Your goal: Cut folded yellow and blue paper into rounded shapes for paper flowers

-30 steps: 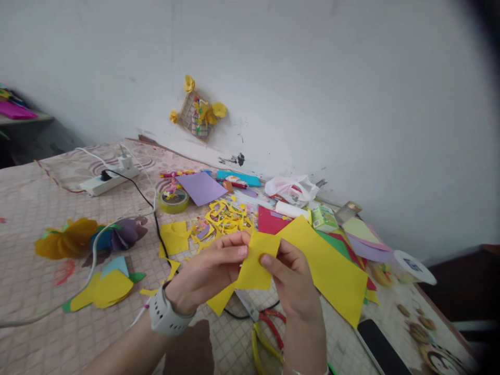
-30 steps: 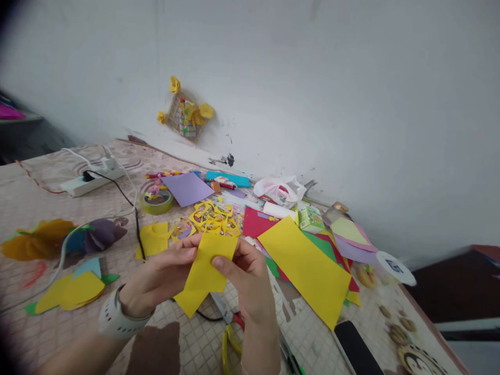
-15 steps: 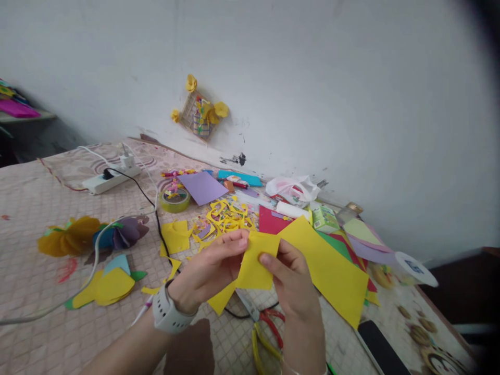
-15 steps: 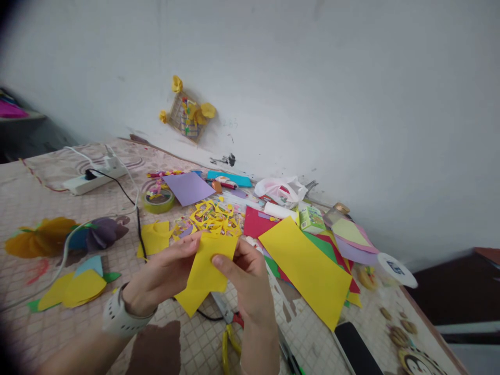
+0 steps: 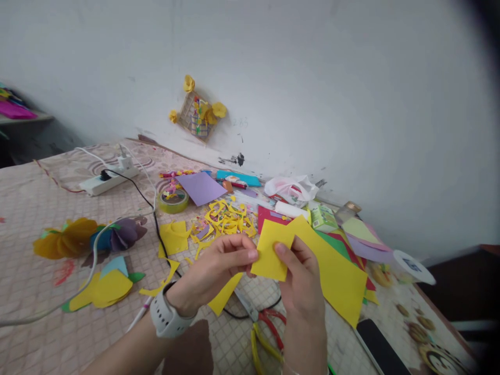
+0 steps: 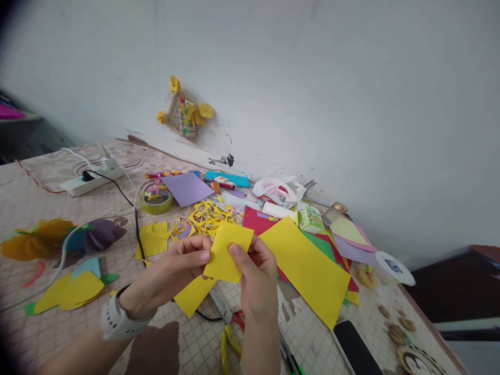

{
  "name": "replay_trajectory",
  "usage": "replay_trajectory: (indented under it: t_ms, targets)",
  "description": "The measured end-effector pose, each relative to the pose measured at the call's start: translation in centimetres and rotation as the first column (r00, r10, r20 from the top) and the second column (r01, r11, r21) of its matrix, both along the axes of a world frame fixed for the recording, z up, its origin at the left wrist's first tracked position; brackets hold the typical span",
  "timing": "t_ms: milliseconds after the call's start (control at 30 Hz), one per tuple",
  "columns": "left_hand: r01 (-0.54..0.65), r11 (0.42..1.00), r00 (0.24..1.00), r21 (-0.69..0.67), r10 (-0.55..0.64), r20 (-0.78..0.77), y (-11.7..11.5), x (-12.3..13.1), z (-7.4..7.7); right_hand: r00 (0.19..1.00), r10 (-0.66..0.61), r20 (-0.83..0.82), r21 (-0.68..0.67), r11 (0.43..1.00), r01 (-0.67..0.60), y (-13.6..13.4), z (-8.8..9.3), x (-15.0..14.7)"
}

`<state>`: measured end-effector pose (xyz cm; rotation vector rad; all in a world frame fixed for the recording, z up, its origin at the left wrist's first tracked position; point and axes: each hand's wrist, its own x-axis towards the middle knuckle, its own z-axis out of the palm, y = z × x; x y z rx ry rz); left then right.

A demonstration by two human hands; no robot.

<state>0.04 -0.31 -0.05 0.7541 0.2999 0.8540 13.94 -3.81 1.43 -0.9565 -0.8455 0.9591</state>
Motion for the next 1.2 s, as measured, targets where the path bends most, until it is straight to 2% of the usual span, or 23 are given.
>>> replay_trajectory:
  t_ms: [100,233,333,733,933,1067,1200]
  targets:
    - [-0.082,0.993,0.994,0.085,0.088,-0.069,0.1,-0.1,0.2,0.995,0.033,-0.090,-0.016,0.999,-0.035,0.1,-0.1,0.1]
    - [-0.182,0.966,0.967,0.182,0.210,-0.146,-0.1,0.0,0.4,0.996,0.040,-0.078,-0.025,0.999,-0.042,0.2,-0.2,0.3]
    - [-0.218,0.955,0.950,0.200,0.255,-0.183,-0.2,0.1,0.5,0.997,0.032,-0.070,-0.017,0.999,-0.033,0.2,-0.3,0.4]
    - [-0.203,0.955,0.941,0.217,0.252,-0.227,-0.4,0.1,0.7,0.998,0.028,-0.063,-0.025,0.999,-0.029,0.4,-0.3,0.5]
    - [-0.219,0.939,0.916,0.265,0.292,-0.276,-0.5,0.1,1.1,0.998,0.014,-0.058,-0.055,0.998,-0.017,0.3,-0.3,0.5]
    - [-0.216,0.902,0.882,0.374,0.344,-0.321,-0.6,-0.2,1.3,0.999,0.003,-0.040,-0.049,0.999,-0.005,0.3,-0.4,0.6]
    - [-0.192,0.824,0.829,0.533,0.427,-0.361,-0.9,-0.4,1.6,1.000,0.014,-0.004,-0.006,1.000,-0.014,0.3,-0.9,1.0]
